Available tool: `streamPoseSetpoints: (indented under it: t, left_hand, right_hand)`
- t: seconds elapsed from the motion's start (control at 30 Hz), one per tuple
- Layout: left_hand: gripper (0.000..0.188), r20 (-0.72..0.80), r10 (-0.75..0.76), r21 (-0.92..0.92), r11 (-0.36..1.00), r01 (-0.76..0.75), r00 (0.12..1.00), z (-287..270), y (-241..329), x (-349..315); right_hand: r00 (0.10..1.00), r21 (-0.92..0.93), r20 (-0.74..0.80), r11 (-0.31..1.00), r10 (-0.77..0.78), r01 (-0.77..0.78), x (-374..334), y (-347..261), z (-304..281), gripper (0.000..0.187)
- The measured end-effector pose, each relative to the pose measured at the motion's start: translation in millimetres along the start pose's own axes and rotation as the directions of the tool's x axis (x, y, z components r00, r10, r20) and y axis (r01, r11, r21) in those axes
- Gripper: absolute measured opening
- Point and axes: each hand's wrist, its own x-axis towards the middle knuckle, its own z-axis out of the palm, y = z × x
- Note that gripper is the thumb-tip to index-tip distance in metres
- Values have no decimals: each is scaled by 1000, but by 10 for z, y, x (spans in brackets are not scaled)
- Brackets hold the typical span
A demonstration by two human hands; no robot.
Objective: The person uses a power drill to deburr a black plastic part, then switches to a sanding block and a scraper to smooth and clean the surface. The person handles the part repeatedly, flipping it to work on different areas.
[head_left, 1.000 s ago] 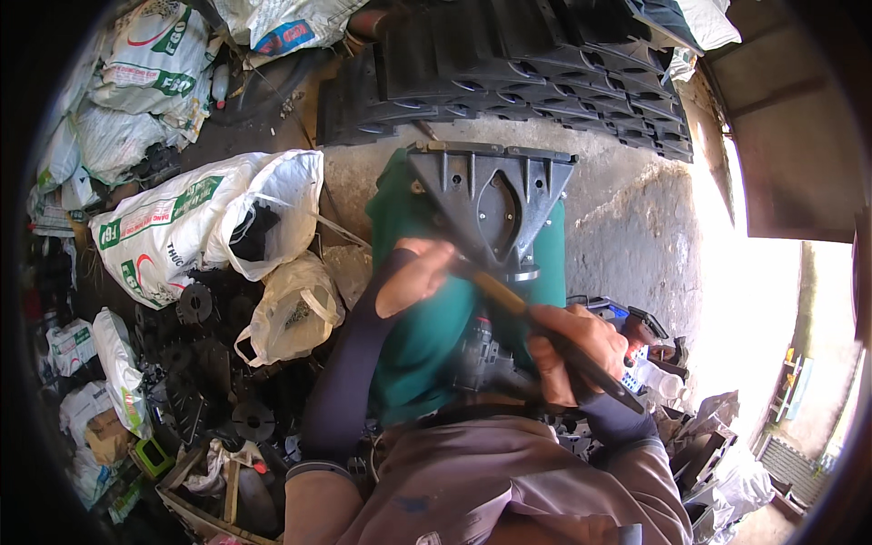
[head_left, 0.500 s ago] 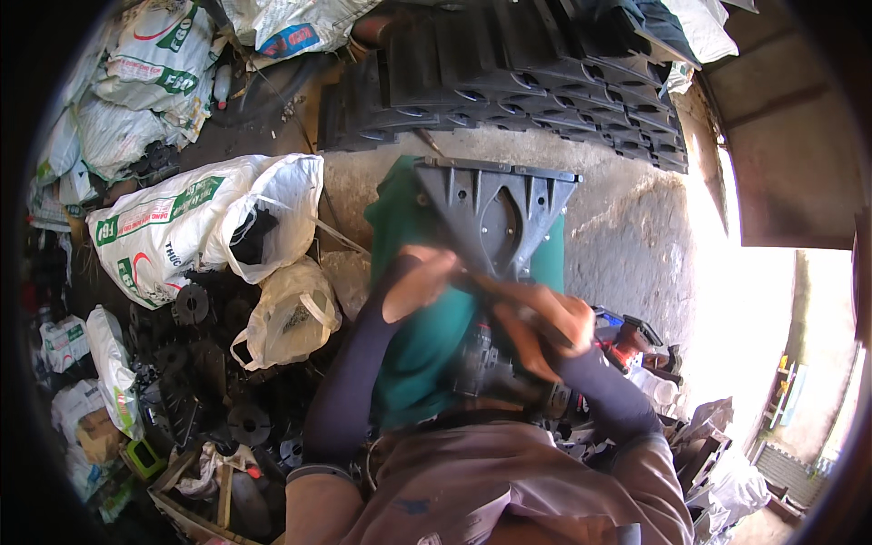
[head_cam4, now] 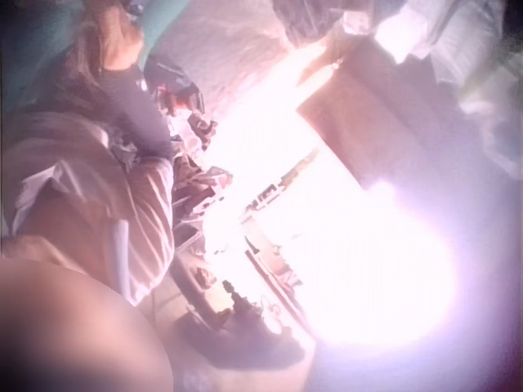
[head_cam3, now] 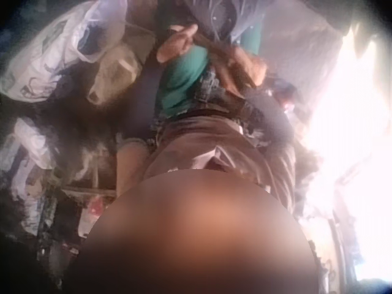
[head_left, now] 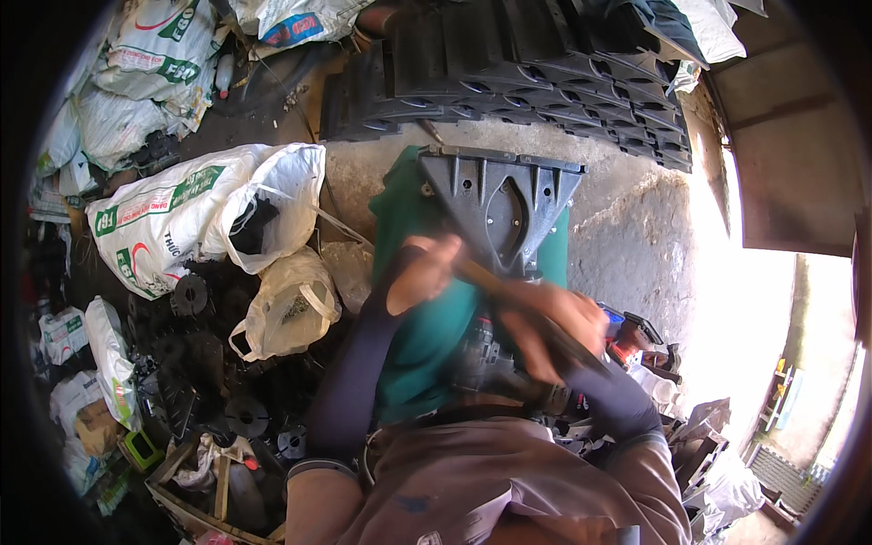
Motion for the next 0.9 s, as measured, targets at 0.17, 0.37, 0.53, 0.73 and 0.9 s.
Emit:
streamPoseSetpoints:
  t: [0.17, 0.37, 0.53, 0.73, 0.9]
  left_hand:
    - [46, 25, -23, -63, 998, 24, 999, 13, -54, -6]
    - [49, -6, -19, -35, 999, 19, 1000, 10, -25, -1]
    - [49, -118, -38, 98, 994, 50, 992, 59, -42, 15]
    - [53, -135, 55, 122, 992, -38, 989, 100, -23, 51]
    - [50, -147, -36, 117, 992, 53, 989, 126, 35, -3]
  right_hand:
    - [976, -5, -216, 1000, -22, 21, -61, -47, 99, 32]
    - [996, -74, -85, 997, 4, -10, -196, -10, -20, 25]
    - [984, -59, -128, 989, 126, -134, -270, 23, -81, 34]
    - [985, 16, -157, 997, 73, -72, -261, -8, -115, 29]
    - [996, -196, -75, 979, 44, -58, -186, -6, -43, 31]
